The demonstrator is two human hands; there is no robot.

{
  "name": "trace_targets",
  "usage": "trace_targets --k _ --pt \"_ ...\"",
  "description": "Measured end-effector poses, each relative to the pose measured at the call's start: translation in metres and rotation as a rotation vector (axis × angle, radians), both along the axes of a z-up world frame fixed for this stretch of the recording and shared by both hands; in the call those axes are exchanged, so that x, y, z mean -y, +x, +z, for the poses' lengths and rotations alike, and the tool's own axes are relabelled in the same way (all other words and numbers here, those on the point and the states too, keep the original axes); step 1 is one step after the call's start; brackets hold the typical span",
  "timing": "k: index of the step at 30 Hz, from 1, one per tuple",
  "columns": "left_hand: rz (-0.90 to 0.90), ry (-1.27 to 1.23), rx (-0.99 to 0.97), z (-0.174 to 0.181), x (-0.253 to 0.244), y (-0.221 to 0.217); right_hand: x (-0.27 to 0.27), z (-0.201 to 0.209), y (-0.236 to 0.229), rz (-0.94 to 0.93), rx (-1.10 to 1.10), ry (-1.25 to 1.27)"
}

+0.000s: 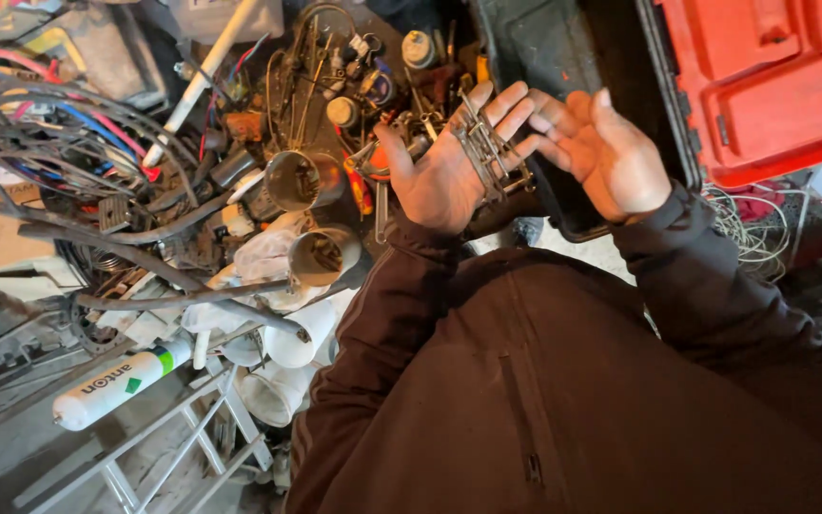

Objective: The person sorts through a cluttered collection of tools on a workbench, picking up various wrenches and screwdrivers. They move items around and place some into a red toolbox while continuing to sift through the pile.

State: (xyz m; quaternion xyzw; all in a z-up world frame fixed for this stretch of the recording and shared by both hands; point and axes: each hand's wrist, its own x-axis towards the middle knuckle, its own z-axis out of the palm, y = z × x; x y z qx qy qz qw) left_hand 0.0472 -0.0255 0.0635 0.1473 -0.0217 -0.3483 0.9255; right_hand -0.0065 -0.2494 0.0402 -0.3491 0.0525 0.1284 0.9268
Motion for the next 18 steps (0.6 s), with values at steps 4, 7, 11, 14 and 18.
trace_targets --k 4,7,11,14,18 --pt "-0.025 -0.057 0.012 -0.005 0.029 0.005 0.037 0.004 -0.008 -0.092 -0.002 -0.102" --pt "-0.046 -0.091 -0.005 -0.017 0.053 0.016 0.066 0.003 -0.016 -0.151 0.034 -0.146" --pt "-0.022 0.058 -0.054 -0.061 0.094 0.046 0.096 0.008 -0.024 -0.251 0.059 -0.242" --pt "-0.006 0.344 -0.039 -0.092 0.124 0.065 0.114 0.002 -0.03 -0.271 0.073 -0.27" --pt "-0.035 0.515 -0.081 -0.123 0.142 0.074 0.117 -0.006 -0.032 -0.271 0.036 -0.233"
